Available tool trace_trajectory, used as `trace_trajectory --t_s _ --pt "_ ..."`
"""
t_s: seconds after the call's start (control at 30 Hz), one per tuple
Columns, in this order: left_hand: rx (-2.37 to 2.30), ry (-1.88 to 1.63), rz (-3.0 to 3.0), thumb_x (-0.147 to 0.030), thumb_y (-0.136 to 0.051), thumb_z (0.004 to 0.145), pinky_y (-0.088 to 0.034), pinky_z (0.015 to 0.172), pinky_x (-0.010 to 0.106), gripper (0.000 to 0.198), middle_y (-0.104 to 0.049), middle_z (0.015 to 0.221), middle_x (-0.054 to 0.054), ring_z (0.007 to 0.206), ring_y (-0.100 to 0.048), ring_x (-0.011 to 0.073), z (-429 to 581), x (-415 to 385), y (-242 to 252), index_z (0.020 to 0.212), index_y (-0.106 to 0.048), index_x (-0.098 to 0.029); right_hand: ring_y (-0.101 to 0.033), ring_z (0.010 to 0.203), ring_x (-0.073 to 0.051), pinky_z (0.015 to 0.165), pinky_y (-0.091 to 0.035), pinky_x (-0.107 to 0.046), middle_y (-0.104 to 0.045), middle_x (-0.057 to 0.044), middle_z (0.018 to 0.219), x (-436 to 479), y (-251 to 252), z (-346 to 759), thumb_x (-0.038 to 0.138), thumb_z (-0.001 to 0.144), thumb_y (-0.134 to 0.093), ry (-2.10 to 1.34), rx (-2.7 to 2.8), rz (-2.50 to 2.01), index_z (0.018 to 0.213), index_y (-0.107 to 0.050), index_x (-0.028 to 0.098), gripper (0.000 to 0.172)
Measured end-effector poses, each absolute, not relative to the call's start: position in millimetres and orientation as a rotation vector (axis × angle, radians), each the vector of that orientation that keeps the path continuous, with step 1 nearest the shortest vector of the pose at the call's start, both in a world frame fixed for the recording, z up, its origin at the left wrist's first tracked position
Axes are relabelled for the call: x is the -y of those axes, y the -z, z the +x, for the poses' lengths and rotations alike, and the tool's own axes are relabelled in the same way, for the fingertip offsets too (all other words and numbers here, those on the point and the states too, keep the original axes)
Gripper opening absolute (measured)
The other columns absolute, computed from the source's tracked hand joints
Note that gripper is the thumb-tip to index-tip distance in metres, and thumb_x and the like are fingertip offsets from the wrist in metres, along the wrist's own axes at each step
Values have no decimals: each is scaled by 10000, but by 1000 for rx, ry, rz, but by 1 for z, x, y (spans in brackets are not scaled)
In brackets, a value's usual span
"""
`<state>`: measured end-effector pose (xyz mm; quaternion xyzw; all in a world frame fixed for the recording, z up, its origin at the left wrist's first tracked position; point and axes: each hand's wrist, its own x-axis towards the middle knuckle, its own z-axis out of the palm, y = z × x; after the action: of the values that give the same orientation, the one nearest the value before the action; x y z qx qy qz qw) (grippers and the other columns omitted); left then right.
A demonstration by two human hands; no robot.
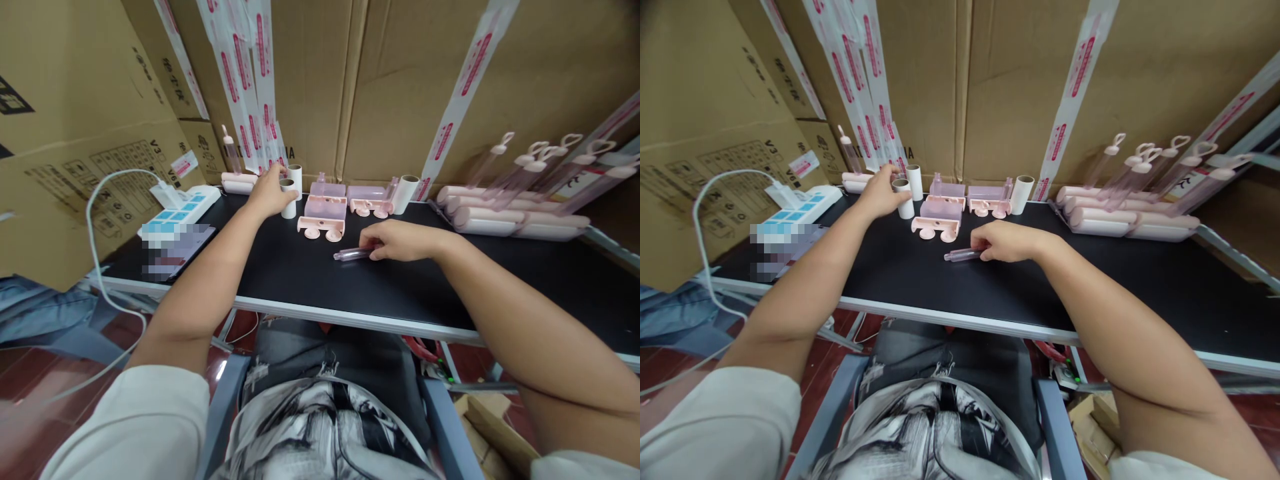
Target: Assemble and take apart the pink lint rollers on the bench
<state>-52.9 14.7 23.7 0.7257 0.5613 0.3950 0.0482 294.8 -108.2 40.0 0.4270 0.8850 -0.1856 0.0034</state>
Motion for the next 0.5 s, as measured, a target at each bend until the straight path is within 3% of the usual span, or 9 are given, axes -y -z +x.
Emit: trace_trajectory --t_s 0.13,0.27,0.37,0.5 --pt "-1675 -1192 2136 -270 -921 689 -567 1079 540 719 -742 1111 109 1168 -716 354 -61 -25 -13 1355 -651 -269 -724 957 -255 845 -506 -345 -800 -64 1068 106 -39 297 303 878 -759 534 -2805 1309 1034 -784 220 178" --pt "-1656 -1347 2124 -275 -907 740 -562 1108 532 714 -744 1171 112 1229 -711 348 -64 -25 -21 1398 -629 -278 -728 1000 -285 911 -526 -384 -803 -122 1127 105 -33 290 485 973 -702 481 -3053 1283 1177 -807 191 373" --pt "-1556 -1517 2116 -339 -873 836 -574 1083 510 696 -740 1190 98 1175 -732 304 -53 -11 -35 1465 -579 -286 -715 1026 -294 955 -525 -401 -792 -142 1106 107 -25 280 495 1000 -693 423 -3225 1244 1251 -811 174 425" --pt "-1294 -1404 2198 -400 -830 905 -595 1001 471 694 -745 1185 99 1104 -755 278 -21 22 -44 1515 -537 -248 -699 1009 -296 952 -513 -396 -766 -142 1098 111 -20 270 437 971 -759 339 -3212 1212 1323 -804 173 442"
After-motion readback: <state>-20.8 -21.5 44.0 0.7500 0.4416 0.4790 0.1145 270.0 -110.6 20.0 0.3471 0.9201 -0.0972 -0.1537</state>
